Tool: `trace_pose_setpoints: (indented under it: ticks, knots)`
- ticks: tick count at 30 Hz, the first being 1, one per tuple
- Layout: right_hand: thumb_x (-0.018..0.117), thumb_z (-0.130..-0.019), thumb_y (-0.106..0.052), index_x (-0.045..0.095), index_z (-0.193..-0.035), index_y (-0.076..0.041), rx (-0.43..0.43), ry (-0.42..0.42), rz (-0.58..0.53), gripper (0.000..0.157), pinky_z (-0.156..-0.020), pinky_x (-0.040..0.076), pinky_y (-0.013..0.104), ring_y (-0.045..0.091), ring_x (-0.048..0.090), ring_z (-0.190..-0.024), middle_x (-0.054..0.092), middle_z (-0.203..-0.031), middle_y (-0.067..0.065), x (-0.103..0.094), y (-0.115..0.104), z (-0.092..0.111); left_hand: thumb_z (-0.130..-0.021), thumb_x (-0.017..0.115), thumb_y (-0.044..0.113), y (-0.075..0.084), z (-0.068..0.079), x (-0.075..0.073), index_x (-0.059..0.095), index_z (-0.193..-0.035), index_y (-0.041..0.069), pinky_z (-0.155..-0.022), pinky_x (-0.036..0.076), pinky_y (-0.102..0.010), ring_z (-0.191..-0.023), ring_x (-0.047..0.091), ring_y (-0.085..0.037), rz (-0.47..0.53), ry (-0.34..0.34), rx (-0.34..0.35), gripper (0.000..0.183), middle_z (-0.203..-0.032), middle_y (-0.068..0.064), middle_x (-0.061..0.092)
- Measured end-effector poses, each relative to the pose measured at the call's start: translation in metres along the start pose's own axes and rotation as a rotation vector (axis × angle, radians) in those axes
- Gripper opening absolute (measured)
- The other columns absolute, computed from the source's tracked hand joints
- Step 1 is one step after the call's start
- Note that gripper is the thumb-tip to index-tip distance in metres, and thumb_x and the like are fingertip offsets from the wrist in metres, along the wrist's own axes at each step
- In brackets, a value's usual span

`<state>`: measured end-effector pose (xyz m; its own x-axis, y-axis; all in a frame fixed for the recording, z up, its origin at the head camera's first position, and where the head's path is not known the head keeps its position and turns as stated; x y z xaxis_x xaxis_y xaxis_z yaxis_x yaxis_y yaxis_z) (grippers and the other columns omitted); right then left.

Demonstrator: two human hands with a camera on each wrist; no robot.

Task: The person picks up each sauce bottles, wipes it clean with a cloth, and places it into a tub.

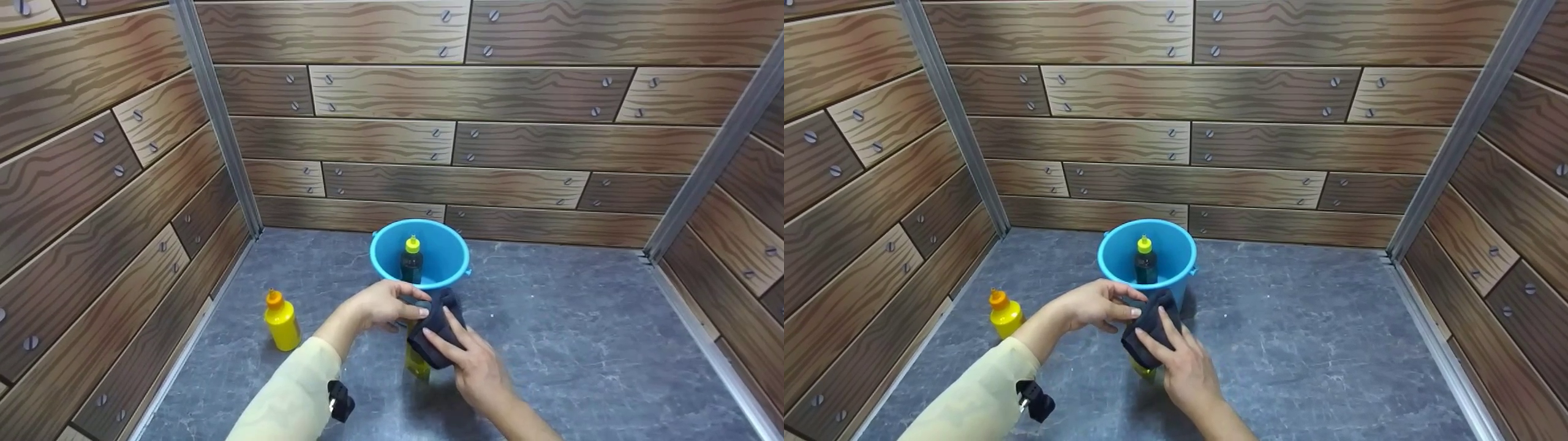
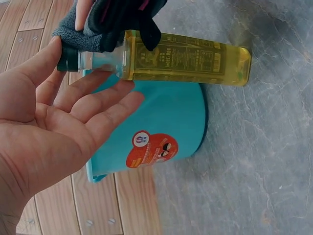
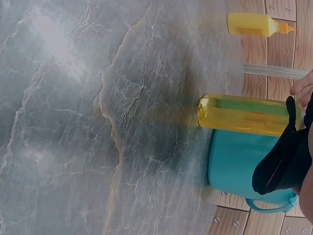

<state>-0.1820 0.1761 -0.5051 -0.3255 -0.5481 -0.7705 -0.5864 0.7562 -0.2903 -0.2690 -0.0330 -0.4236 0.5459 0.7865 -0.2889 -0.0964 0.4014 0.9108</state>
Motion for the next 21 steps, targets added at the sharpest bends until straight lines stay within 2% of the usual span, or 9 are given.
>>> trace_pose_setpoints:
  ticks: [7, 13, 17, 21]
  knots:
    - [0.072, -0.079, 0.020, 0.067, -0.144, -0.041, 0.012, -0.049, 0.013, 0.089, -0.093, 0.057, 0.059, 0.042, 0.063, -0.127, 0.048, -0.163, 0.010, 0.003, 0.000, -0.005, -0.099, 0.079, 0.027, 0.002, 0.000, -0.003, 0.077, -0.124, 0.018, -0.102, 0.050, -0.068, -0.112, 0.071, -0.031, 0.011, -0.015, -0.021, 0.027, -0.122, -0.005, 0.072]
    - [0.071, -0.080, 0.019, 0.067, -0.144, -0.042, 0.007, -0.071, 0.005, 0.089, -0.089, 0.058, 0.055, 0.041, 0.060, -0.131, 0.046, -0.164, 0.010, 0.005, 0.000, -0.008, -0.098, 0.080, 0.026, 0.003, 0.000, -0.004, 0.077, -0.125, 0.017, -0.103, 0.049, -0.067, -0.111, 0.071, -0.031, 0.019, -0.030, -0.030, 0.028, -0.125, -0.006, 0.071]
    - [0.071, -0.079, 0.020, 0.068, -0.143, -0.041, -0.004, -0.058, 0.000, 0.088, -0.090, 0.058, 0.055, 0.041, 0.059, -0.133, 0.047, -0.164, 0.010, 0.009, 0.000, -0.008, -0.098, 0.081, 0.026, 0.003, 0.000, -0.004, 0.077, -0.124, 0.018, -0.103, 0.049, -0.068, -0.111, 0.072, -0.031, 0.024, -0.033, -0.030, 0.027, -0.123, -0.005, 0.072]
    - [0.071, -0.076, 0.022, 0.070, -0.142, -0.037, -0.044, -0.004, -0.009, 0.088, -0.088, 0.059, 0.055, 0.042, 0.060, -0.130, 0.049, -0.161, 0.014, 0.015, 0.002, -0.007, -0.098, 0.081, 0.025, 0.003, -0.001, -0.004, 0.078, -0.121, 0.019, -0.103, 0.049, -0.068, -0.110, 0.073, -0.033, 0.025, -0.022, -0.029, 0.024, -0.122, -0.005, 0.072]
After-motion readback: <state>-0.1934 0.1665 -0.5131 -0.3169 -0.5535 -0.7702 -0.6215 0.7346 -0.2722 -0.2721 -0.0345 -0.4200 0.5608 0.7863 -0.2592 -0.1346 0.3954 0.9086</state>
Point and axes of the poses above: each hand's wrist, its own z-axis away from the middle knuckle, its own x-axis out of the palm, y = z × x, the point moved 2 cm from there along -z, towards the middle knuckle
